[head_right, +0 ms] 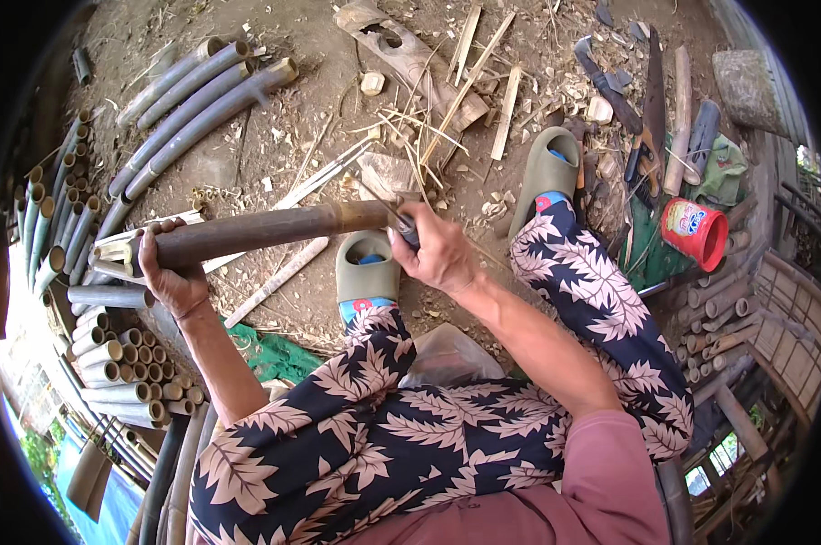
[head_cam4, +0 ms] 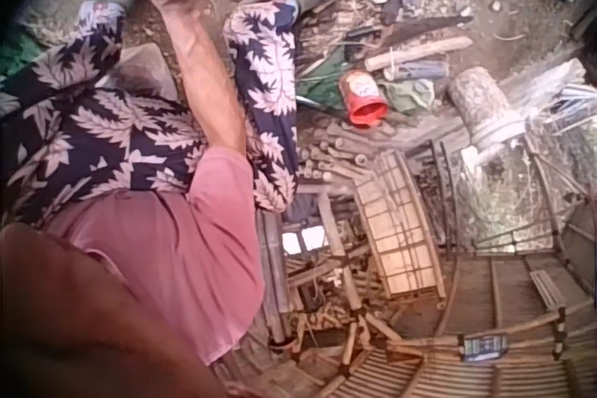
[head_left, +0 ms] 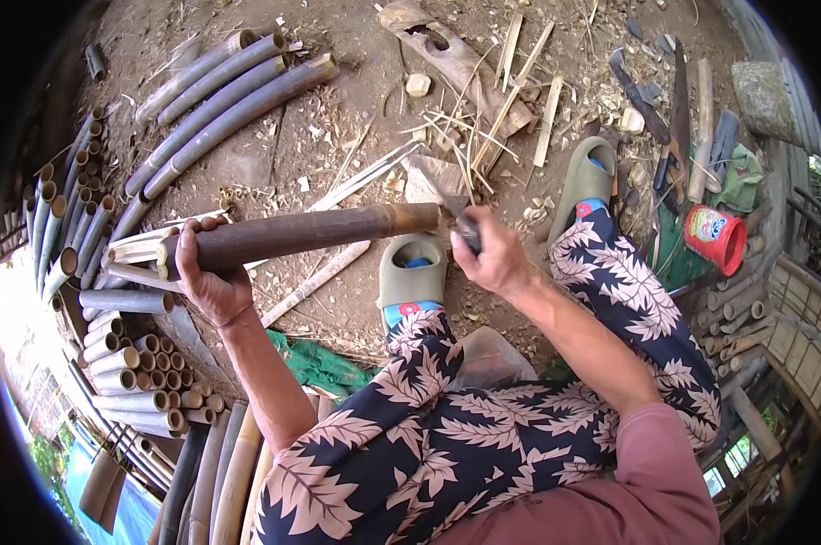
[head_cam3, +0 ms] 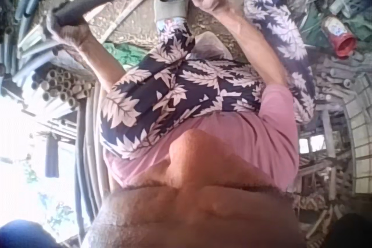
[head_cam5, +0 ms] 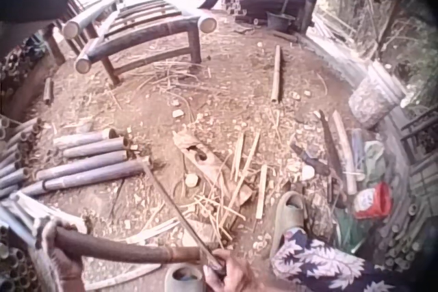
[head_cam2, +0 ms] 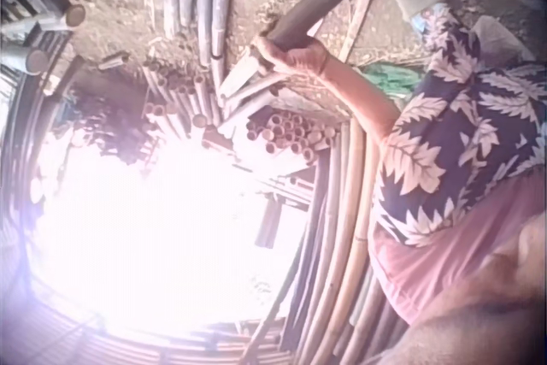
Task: The person shaves a piece of bamboo using a knife while sitting on the floor among several bamboo poles.
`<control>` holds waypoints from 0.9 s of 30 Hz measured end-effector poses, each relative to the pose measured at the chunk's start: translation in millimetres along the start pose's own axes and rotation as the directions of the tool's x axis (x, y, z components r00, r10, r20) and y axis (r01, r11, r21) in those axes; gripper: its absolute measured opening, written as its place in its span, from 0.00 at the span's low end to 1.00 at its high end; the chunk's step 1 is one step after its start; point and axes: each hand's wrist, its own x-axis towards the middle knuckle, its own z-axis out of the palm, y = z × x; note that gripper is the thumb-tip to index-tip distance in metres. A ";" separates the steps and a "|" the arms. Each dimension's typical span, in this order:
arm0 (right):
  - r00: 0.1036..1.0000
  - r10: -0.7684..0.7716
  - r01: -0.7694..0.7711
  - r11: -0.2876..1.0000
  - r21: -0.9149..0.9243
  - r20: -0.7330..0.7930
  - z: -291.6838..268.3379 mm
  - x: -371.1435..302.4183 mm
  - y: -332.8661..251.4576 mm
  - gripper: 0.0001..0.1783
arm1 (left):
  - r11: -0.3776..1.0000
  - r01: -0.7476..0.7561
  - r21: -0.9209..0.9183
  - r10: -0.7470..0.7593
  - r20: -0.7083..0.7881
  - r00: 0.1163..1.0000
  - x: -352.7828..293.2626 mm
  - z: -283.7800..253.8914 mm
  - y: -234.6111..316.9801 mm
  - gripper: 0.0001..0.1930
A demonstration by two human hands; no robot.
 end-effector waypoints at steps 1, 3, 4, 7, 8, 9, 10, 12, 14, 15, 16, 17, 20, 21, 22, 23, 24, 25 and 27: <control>0.931 0.258 -0.184 0.942 -0.279 0.259 1.9 -6.9 23.4 0.16 | 0.999 -0.032 -0.006 0.032 0.009 0.999 -0.1 5.6 -2.2 0.15; 0.808 0.465 -0.381 0.881 -0.281 0.361 -2.3 -3.2 29.1 0.17 | 0.995 -0.100 -0.001 0.100 0.016 0.995 -2.5 2.7 -0.6 0.18; 0.813 0.458 -0.416 0.889 -0.193 0.359 -2.7 -6.2 13.9 0.18 | 0.996 -0.086 -0.014 0.087 0.085 0.993 -5.0 -4.3 1.2 0.22; 0.969 0.196 -0.200 0.980 0.011 0.148 -9.6 15.6 -23.9 0.18 | 0.997 -0.063 -0.052 0.070 0.157 0.985 -4.5 -11.0 4.5 0.23; 0.999 0.014 -0.011 0.995 0.098 -0.029 -6.5 16.8 -28.9 0.16 | 0.995 -0.077 -0.063 0.089 0.218 0.972 -3.0 -16.7 7.5 0.24; 0.987 -0.081 0.093 0.992 0.084 -0.137 0.7 13.8 -17.8 0.14 | 0.996 -0.080 -0.027 0.084 0.285 0.955 -2.4 -17.1 5.3 0.24; 0.997 0.067 -0.065 0.997 -0.031 0.047 4.2 1.0 -1.6 0.15 | 0.997 -0.073 -0.015 0.074 0.301 0.951 -1.5 -18.0 3.1 0.25; 0.894 0.332 -0.268 0.934 -0.235 0.300 0.0 1.3 22.0 0.16 | 0.996 -0.084 -0.022 0.087 0.351 0.932 3.3 -17.0 7.1 0.26; 0.793 0.452 -0.364 0.889 -0.277 0.409 -5.7 0.0 26.8 0.19 | 0.997 -0.070 -0.042 0.081 0.413 0.907 5.2 -19.5 12.5 0.26; 0.867 0.363 -0.317 0.930 -0.185 0.341 -12.4 14.4 16.7 0.19 | 0.995 -0.094 -0.041 0.102 0.442 0.891 8.5 -19.0 11.7 0.27; 0.900 0.333 -0.318 0.943 -0.099 0.280 -12.1 10.4 -0.8 0.19 | 0.998 -0.058 -0.009 0.055 0.459 0.887 5.7 -28.8 8.6 0.27; 0.940 0.275 -0.278 0.960 -0.015 0.202 -10.1 12.7 -12.2 0.19 | 0.998 -0.054 0.007 0.045 0.480 0.876 4.9 -33.2 11.3 0.28; 0.999 0.038 -0.037 0.999 0.026 -0.024 0.6 6.1 -7.5 0.19 | 0.992 -0.051 0.118 -0.027 0.578 0.815 8.1 -38.0 23.7 0.28; 0.993 0.100 -0.097 0.994 -0.050 0.057 -0.2 3.8 3.7 0.19 | 0.991 -0.063 0.117 -0.022 0.613 0.790 12.2 -37.4 25.1 0.29; 0.935 0.280 -0.242 0.952 -0.186 0.216 1.1 0.1 28.7 0.19 | 0.995 -0.032 0.095 -0.033 0.613 0.789 12.3 -28.9 25.6 0.30; 0.808 0.479 -0.370 0.865 -0.338 0.344 6.0 -8.3 44.3 0.19 | 0.996 0.019 0.086 -0.068 0.611 0.789 9.2 -24.1 26.7 0.32; 0.766 0.499 -0.441 0.867 -0.233 0.405 1.1 -0.2 27.6 0.19 | 0.996 0.048 0.071 -0.082 0.601 0.795 7.5 -21.2 29.2 0.33; 0.745 0.546 -0.484 0.838 -0.253 0.383 4.2 -14.2 24.9 0.18 | 0.999 0.046 0.027 -0.053 0.473 0.879 1.4 -7.5 21.3 0.33; 0.806 0.482 -0.439 0.876 -0.200 0.343 0.9 0.8 40.0 0.19 | 0.998 0.016 -0.060 -0.004 0.186 0.983 -7.4 21.1 6.0 0.32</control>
